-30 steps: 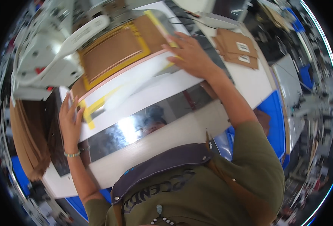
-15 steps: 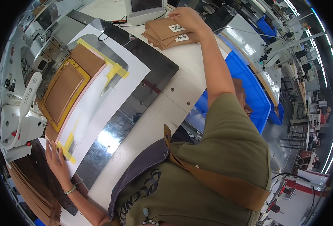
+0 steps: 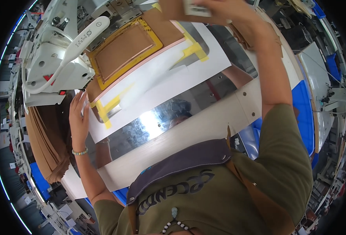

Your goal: Operating a sewing machine to attach labels to leather panels.

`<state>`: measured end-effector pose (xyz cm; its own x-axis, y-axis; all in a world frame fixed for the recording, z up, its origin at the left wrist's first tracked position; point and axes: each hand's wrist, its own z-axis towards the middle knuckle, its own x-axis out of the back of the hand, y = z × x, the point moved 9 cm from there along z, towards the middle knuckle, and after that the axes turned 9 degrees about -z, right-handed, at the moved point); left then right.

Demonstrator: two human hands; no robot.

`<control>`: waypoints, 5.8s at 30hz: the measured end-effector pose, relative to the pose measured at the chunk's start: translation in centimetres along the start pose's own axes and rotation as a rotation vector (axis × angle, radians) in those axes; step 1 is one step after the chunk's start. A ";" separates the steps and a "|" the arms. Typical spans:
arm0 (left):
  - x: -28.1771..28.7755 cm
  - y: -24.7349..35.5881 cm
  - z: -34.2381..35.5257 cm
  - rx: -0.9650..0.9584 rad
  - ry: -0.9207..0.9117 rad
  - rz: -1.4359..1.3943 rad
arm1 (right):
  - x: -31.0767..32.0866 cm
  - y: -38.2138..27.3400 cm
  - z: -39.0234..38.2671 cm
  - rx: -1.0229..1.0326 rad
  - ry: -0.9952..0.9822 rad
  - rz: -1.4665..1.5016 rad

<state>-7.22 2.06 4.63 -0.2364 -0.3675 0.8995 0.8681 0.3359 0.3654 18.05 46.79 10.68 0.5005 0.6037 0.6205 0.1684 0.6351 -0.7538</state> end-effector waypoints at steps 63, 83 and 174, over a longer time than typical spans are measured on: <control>-4.1 -1.8 12.1 -0.463 0.005 -0.332 | -29.6 -10.1 3.0 0.852 -0.268 -0.404; -4.2 -4.1 10.9 -0.565 0.125 -0.144 | -29.2 -10.4 2.8 0.909 -0.193 -0.319; -8.9 11.1 4.8 -0.247 -0.223 0.003 | -16.5 -5.7 -4.3 0.630 0.066 -0.722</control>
<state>2.46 13.25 1.82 -0.2996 -0.1585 0.9408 0.9421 0.1067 0.3180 12.50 31.10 3.81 0.5046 -0.0510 0.8618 -0.0229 0.9971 0.0724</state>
